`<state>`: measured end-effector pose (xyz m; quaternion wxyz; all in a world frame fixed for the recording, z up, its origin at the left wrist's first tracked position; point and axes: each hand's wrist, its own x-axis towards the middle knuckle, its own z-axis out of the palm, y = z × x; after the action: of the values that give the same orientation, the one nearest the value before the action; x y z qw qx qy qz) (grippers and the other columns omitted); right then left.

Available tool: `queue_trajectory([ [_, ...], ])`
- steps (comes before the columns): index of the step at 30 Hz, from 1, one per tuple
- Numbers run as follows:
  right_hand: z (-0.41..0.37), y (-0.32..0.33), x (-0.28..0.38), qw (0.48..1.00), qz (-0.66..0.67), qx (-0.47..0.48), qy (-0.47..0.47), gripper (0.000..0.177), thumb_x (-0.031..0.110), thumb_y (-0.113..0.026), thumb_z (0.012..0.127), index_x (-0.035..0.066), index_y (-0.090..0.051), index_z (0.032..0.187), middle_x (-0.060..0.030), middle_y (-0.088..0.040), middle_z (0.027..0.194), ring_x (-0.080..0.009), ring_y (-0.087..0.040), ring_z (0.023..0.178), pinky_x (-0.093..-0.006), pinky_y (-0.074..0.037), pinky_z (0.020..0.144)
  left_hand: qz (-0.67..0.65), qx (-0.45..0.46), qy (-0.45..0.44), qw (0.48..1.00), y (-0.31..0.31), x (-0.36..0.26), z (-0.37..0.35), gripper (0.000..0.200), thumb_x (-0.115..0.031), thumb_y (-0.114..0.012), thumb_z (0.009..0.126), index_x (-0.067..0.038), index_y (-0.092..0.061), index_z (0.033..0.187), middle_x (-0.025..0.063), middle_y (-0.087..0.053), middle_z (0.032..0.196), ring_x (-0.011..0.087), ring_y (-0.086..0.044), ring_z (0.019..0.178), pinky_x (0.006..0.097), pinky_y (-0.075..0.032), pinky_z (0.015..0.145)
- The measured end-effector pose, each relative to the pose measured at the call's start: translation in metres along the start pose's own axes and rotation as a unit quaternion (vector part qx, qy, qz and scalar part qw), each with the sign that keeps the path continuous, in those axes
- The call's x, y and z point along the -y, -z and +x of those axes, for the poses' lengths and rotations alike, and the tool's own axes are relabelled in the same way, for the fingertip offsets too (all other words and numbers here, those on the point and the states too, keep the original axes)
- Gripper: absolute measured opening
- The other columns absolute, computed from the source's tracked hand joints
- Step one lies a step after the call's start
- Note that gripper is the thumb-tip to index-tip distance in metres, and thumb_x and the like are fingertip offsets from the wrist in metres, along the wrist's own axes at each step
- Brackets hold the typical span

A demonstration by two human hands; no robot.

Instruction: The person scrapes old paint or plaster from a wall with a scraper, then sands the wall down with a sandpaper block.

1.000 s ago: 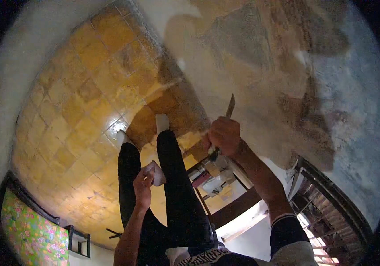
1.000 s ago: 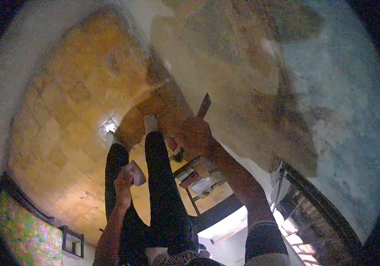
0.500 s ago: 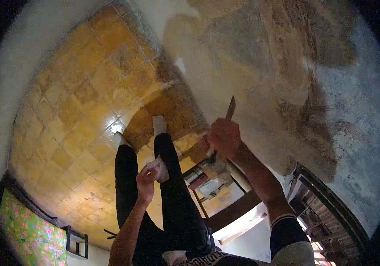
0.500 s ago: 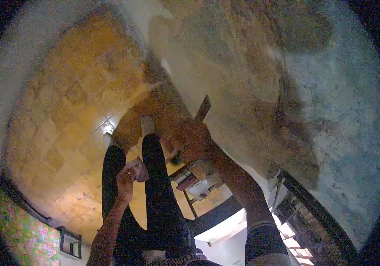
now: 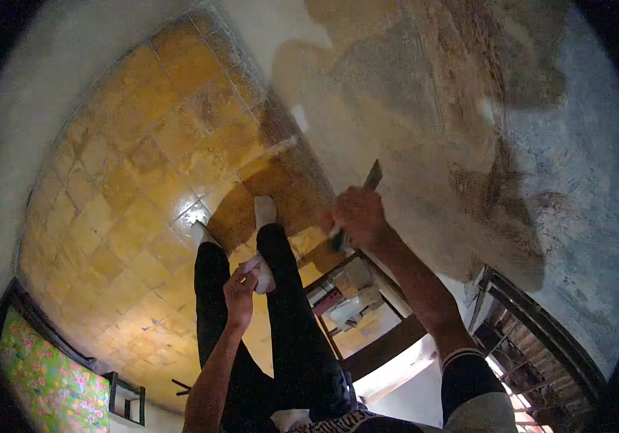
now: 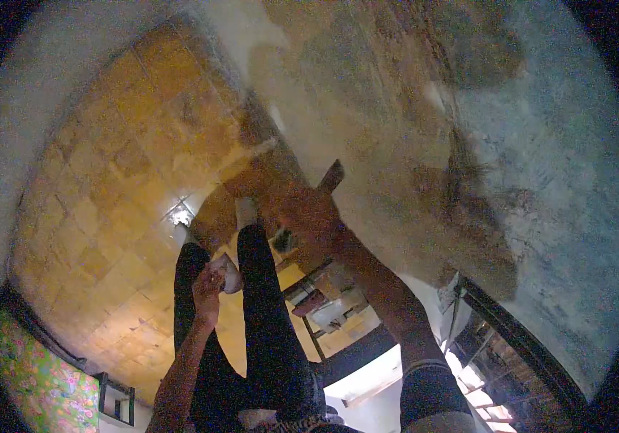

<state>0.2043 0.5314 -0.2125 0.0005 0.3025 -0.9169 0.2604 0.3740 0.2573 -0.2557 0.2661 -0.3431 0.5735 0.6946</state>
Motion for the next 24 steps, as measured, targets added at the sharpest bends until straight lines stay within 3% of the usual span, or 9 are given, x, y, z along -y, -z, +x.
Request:
queue_trajectory([
  [4, -0.011, 0.004, 0.000, 0.976, -0.117, 0.178, -0.053, 0.026, 0.011, -0.075, 0.057, 0.010, -0.049, 0.059, -0.0066, -0.053, 0.060, -0.0243, -0.057, 0.056, -0.0354, -0.044, 0.048, 0.049, 0.009, 0.014, 0.999, 0.009, 0.008, 0.005, 0.026, -0.017, -0.062, 0.092, -0.001, -0.062, 0.113, 0.0013, -0.062, 0.100, 0.0089, -0.055, 0.087, 0.0258, -0.044, 0.076],
  [6, 0.011, 0.002, -0.012, 0.978, -0.081, 0.178, -0.075, 0.025, 0.013, -0.075, 0.059, 0.010, -0.050, 0.058, -0.0081, -0.054, 0.061, -0.0257, -0.057, 0.055, -0.0369, -0.044, 0.047, 0.047, 0.012, 0.020, 0.999, 0.011, 0.014, 0.004, 0.027, -0.019, -0.062, 0.092, -0.001, -0.062, 0.113, 0.0012, -0.061, 0.100, 0.0090, -0.055, 0.087, 0.0261, -0.044, 0.076],
  [7, 0.023, -0.001, 0.000, 0.998, -0.008, -0.032, 0.050, 0.023, 0.018, -0.075, 0.063, 0.011, -0.055, 0.055, -0.0073, -0.056, 0.060, -0.0254, -0.057, 0.055, -0.0385, -0.045, 0.049, 0.049, 0.008, 0.013, 0.999, 0.009, 0.011, 0.004, 0.027, -0.020, -0.062, 0.092, -0.001, -0.062, 0.112, 0.0013, -0.061, 0.100, 0.0090, -0.055, 0.086, 0.0263, -0.044, 0.075],
  [14, -0.013, -0.003, -0.044, 0.995, -0.035, 0.074, -0.063, 0.020, 0.020, -0.073, 0.060, 0.012, -0.055, 0.056, -0.0055, -0.056, 0.060, -0.0233, -0.058, 0.054, -0.0382, -0.046, 0.050, 0.037, 0.007, -0.002, 0.999, 0.007, 0.007, 0.004, 0.031, -0.027, -0.063, 0.090, -0.004, -0.062, 0.111, 0.0020, -0.061, 0.096, 0.0113, -0.055, 0.086, 0.0284, -0.047, 0.076],
  [17, 0.010, -0.011, -0.017, 0.999, 0.012, -0.027, 0.026, 0.022, 0.027, -0.070, 0.068, 0.009, -0.060, 0.061, -0.0078, -0.060, 0.064, -0.0253, -0.061, 0.059, -0.0392, -0.049, 0.058, 0.038, 0.006, -0.002, 0.999, 0.008, 0.008, 0.004, 0.032, -0.029, -0.063, 0.090, -0.004, -0.063, 0.110, 0.0019, -0.061, 0.091, 0.0110, -0.055, 0.082, 0.0269, -0.047, 0.075],
  [19, 0.016, -0.019, -0.017, 0.967, -0.141, 0.211, -0.028, 0.024, 0.030, -0.071, 0.068, 0.008, -0.060, 0.066, -0.0087, -0.060, 0.064, -0.0271, -0.062, 0.062, -0.0406, -0.050, 0.059, 0.047, -0.004, 0.028, 0.999, 0.008, 0.006, 0.008, 0.032, -0.029, -0.062, 0.090, -0.004, -0.063, 0.110, 0.0015, -0.060, 0.090, 0.0104, -0.054, 0.081, 0.0263, -0.046, 0.074],
  [21, 0.027, -0.024, -0.017, 0.948, -0.144, 0.276, -0.062, 0.029, 0.032, -0.073, 0.067, 0.007, -0.061, 0.072, -0.0098, -0.061, 0.067, -0.0288, -0.063, 0.065, -0.0416, -0.050, 0.062, 0.049, 0.000, 0.034, 0.998, 0.011, 0.006, 0.008, 0.032, -0.029, -0.061, 0.091, -0.004, -0.062, 0.110, 0.0010, -0.060, 0.089, 0.0095, -0.054, 0.079, 0.0259, -0.045, 0.072],
  [23, 0.063, -0.019, -0.008, 0.983, -0.007, 0.171, -0.066, 0.036, 0.035, -0.074, 0.066, 0.006, -0.061, 0.082, -0.0112, -0.063, 0.073, -0.0306, -0.063, 0.070, -0.0424, -0.051, 0.065, 0.038, 0.014, 0.009, 0.999, 0.014, 0.009, 0.009, 0.033, -0.029, -0.061, 0.091, -0.003, -0.062, 0.110, 0.0004, -0.060, 0.087, 0.0084, -0.052, 0.077, 0.0259, -0.044, 0.069],
  [24, 0.060, -0.038, -0.007, 0.975, -0.034, 0.209, -0.061, 0.038, 0.034, -0.072, 0.069, 0.007, -0.060, 0.092, -0.0110, -0.063, 0.081, -0.0311, -0.063, 0.074, -0.0446, -0.050, 0.069, 0.028, 0.008, -0.010, 1.000, 0.012, 0.004, 0.008, 0.030, -0.026, -0.061, 0.091, -0.003, -0.063, 0.109, -0.0005, -0.059, 0.088, 0.0073, -0.051, 0.076, 0.0249, -0.043, 0.066],
])
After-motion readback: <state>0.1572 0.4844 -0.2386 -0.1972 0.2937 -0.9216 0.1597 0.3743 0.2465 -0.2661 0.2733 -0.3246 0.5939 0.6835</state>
